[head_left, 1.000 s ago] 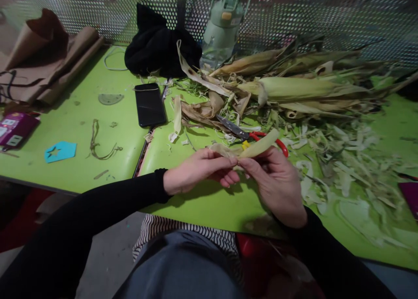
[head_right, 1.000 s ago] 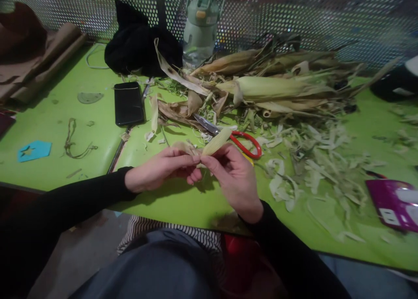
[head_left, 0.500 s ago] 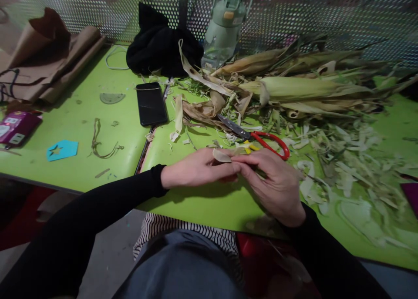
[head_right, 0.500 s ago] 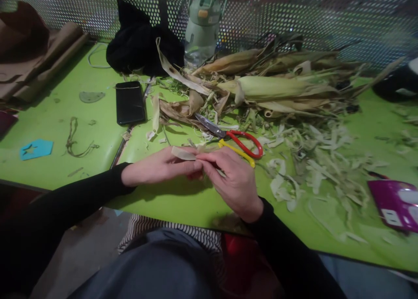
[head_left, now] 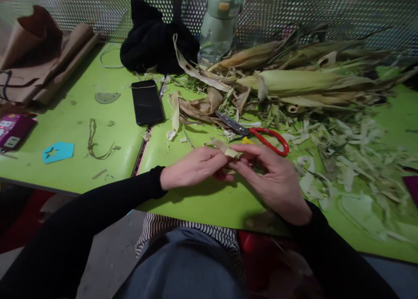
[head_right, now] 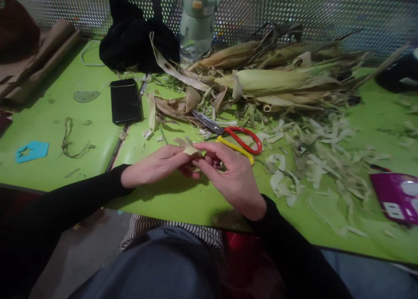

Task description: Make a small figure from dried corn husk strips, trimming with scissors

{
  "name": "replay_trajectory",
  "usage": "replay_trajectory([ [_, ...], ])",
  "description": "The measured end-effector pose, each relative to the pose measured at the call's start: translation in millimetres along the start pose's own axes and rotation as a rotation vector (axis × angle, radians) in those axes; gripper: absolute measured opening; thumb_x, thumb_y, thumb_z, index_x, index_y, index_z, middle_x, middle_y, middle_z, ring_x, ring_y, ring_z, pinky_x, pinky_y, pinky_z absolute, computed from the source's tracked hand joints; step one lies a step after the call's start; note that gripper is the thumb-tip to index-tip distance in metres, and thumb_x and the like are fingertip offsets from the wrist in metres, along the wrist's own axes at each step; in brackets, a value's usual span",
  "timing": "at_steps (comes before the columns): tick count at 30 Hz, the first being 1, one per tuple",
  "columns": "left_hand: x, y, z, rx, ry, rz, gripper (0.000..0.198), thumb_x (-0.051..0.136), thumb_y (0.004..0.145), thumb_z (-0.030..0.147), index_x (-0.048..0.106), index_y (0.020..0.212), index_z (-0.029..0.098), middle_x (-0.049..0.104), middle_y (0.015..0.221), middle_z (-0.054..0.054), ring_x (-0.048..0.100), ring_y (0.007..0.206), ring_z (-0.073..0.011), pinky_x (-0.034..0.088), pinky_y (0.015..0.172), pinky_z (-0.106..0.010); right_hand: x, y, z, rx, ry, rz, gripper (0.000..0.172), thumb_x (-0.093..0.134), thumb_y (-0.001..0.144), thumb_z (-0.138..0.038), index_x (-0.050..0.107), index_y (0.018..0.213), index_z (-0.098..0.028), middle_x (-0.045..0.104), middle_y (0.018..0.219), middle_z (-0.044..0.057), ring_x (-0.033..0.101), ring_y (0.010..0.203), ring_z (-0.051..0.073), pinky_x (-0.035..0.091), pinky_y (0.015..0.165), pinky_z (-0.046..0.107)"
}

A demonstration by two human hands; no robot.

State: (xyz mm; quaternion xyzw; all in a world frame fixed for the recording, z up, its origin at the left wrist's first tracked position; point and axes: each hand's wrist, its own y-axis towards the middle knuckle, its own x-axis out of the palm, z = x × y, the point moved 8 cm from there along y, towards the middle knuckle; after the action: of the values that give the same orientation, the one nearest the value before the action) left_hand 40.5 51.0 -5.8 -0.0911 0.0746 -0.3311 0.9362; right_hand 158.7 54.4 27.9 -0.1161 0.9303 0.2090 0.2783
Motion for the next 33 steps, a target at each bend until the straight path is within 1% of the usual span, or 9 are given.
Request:
replay_trajectory([
  [5, 4.0, -2, -1, -0.027, -0.018, -0.043, 0.041, 0.04, 0.101, 0.043, 0.06, 0.082, 0.012, 0.076, 0.087, -0.011, 0.067, 0.074, -0.0137, 0.054, 0.076, -0.026, -9, -1, -16, -0.237, -0.105, 0.095, 0.009, 0.071, 0.087, -0.023, 0.074, 0.092, -0.029, 0.072, 0.089, 0.002, 0.068, 0.081, 0.018, 0.056, 0.073, 0.033],
  [8, 7.0, -4, -1, -0.079, -0.134, -0.069, 0.034, 0.04, 0.1, 0.032, 0.06, 0.081, 0.013, 0.076, 0.086, -0.009, 0.069, 0.074, -0.0133, 0.055, 0.078, -0.027, -10, -3, -20, -0.308, -0.074, 0.084, 0.013, 0.069, 0.086, -0.019, 0.072, 0.093, -0.03, 0.074, 0.099, 0.003, 0.07, 0.09, 0.02, 0.057, 0.082, 0.037],
  [11, 8.0, -5, 1, -0.106, -0.204, -0.08, 0.032, 0.039, 0.099, 0.027, 0.06, 0.08, 0.013, 0.075, 0.086, -0.009, 0.07, 0.075, -0.0127, 0.057, 0.08, -0.028, -10, -5, -21, -0.304, 0.01, 0.066, 0.019, 0.065, 0.086, -0.015, 0.069, 0.094, -0.032, 0.077, 0.099, 0.001, 0.072, 0.089, 0.021, 0.059, 0.079, 0.038],
  [14, 8.1, -6, 2, -0.112, -0.191, -0.095, 0.032, 0.039, 0.1, 0.027, 0.058, 0.079, 0.013, 0.074, 0.081, -0.008, 0.068, 0.07, -0.0108, 0.056, 0.076, -0.026, -8, -5, -22, -0.288, -0.055, 0.056, 0.023, 0.063, 0.086, -0.012, 0.07, 0.091, -0.034, 0.077, 0.091, -0.001, 0.074, 0.083, 0.021, 0.06, 0.076, 0.038],
  [17, 6.3, -6, 2, -0.124, -0.168, -0.082, 0.03, 0.04, 0.1, 0.026, 0.054, 0.076, 0.014, 0.073, 0.076, -0.006, 0.065, 0.065, -0.0096, 0.055, 0.071, -0.023, -9, -4, -26, -0.308, -0.137, 0.047, 0.025, 0.064, 0.084, -0.011, 0.073, 0.091, -0.033, 0.077, 0.09, 0.0, 0.073, 0.082, 0.02, 0.06, 0.075, 0.036],
  [22, 2.5, -6, 2, -0.136, -0.092, -0.064, 0.03, 0.039, 0.098, 0.021, 0.051, 0.071, 0.016, 0.073, 0.074, -0.005, 0.065, 0.064, -0.0094, 0.054, 0.069, -0.022, -9, 1, -26, -0.301, -0.125, -0.048, 0.018, 0.068, 0.085, -0.018, 0.075, 0.093, -0.032, 0.077, 0.094, 0.001, 0.073, 0.083, 0.02, 0.059, 0.075, 0.034],
  [26, -1.4, -5, 2, -0.077, 0.002, -0.058, 0.031, 0.042, 0.098, 0.027, 0.05, 0.07, 0.017, 0.073, 0.073, -0.005, 0.065, 0.066, -0.0113, 0.053, 0.068, -0.022, -8, 7, -17, -0.214, -0.082, -0.131, 0.011, 0.072, 0.084, -0.026, 0.075, 0.092, -0.032, 0.077, 0.093, 0.002, 0.072, 0.086, 0.021, 0.059, 0.08, 0.038],
  [30, -0.6, -5, 4, -0.018, 0.097, -0.076, 0.032, 0.039, 0.098, 0.028, 0.051, 0.07, 0.017, 0.072, 0.074, -0.005, 0.064, 0.067, -0.0118, 0.052, 0.07, -0.024, -6, 9, -12, -0.154, -0.061, -0.183, 0.003, 0.072, 0.085, -0.031, 0.073, 0.087, -0.029, 0.075, 0.087, 0.002, 0.07, 0.078, 0.02, 0.058, 0.073, 0.035],
  [33, 0.8, -5, 4, -0.021, 0.098, -0.082, 0.032, 0.038, 0.097, 0.027, 0.05, 0.069, 0.017, 0.073, 0.074, -0.004, 0.063, 0.067, -0.0115, 0.051, 0.07, -0.024, -3, 8, -13, -0.163, -0.061, -0.233, 0.004, 0.069, 0.086, -0.029, 0.07, 0.082, -0.028, 0.072, 0.081, 0.001, 0.068, 0.072, 0.019, 0.055, 0.068, 0.033],
])
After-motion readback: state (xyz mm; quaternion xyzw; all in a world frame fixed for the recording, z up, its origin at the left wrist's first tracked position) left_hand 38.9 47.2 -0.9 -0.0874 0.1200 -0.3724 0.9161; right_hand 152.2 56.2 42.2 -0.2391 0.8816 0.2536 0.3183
